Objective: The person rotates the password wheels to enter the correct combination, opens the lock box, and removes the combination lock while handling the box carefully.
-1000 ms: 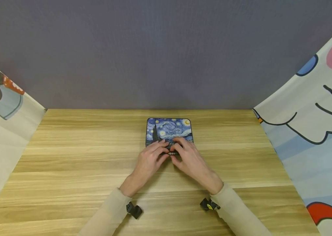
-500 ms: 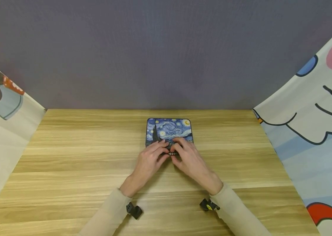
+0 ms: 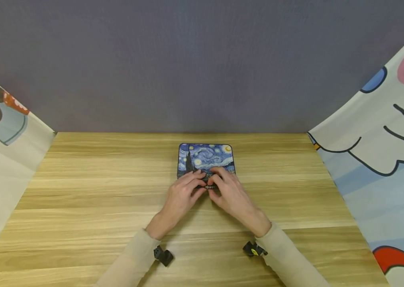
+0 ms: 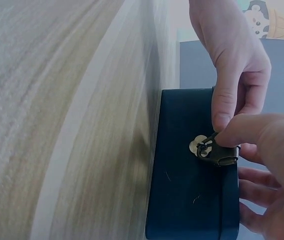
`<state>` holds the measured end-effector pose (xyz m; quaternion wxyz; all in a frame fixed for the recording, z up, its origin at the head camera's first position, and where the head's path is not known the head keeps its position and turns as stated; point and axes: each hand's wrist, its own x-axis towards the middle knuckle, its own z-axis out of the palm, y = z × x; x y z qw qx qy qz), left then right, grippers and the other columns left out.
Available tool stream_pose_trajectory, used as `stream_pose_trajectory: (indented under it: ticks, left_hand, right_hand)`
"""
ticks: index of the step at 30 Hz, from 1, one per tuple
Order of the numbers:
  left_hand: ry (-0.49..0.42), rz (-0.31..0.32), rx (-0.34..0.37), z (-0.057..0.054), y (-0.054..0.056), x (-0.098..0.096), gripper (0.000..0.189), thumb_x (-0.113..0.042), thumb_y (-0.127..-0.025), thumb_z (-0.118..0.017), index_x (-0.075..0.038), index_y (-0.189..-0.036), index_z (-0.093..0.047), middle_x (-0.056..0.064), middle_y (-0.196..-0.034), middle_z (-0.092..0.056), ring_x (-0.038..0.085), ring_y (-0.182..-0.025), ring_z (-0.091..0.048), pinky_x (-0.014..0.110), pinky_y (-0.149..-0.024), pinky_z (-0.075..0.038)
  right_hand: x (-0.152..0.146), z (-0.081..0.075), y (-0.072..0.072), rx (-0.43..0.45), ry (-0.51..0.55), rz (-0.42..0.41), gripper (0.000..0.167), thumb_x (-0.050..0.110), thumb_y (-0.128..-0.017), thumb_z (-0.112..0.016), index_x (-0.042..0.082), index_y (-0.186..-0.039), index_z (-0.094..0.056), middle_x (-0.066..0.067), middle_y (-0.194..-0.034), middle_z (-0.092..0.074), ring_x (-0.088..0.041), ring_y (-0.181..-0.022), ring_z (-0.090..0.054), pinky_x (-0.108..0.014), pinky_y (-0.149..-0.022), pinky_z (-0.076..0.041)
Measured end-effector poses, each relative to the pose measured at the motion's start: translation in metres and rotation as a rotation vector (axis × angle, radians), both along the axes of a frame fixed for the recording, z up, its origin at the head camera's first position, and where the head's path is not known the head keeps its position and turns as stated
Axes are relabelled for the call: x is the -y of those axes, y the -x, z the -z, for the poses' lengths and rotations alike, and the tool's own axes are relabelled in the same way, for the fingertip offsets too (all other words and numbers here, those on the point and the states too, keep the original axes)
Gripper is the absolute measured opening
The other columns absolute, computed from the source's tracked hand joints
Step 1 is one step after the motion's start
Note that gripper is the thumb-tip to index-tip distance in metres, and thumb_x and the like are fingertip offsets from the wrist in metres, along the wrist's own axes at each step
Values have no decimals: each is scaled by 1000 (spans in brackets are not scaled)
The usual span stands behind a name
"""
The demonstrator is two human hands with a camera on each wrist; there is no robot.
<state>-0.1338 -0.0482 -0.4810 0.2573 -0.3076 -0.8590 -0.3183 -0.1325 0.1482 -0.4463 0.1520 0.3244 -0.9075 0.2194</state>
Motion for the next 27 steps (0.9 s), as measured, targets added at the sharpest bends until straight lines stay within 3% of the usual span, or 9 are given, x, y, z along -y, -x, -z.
stream_pose_trajectory:
  ticks: [27]
  left_hand:
    - [1,6,13,0,0,0,15,-11,-84,-87,-7,-95,-78,9,-120,-76,26,-121,-69,38,-115,-50]
  right_hand:
    - [1,0,0,4,-3,8,20,7,-82,-84,7,-96,-70,-18,-128,-63,-35,-117,-65,-56,-108,-53]
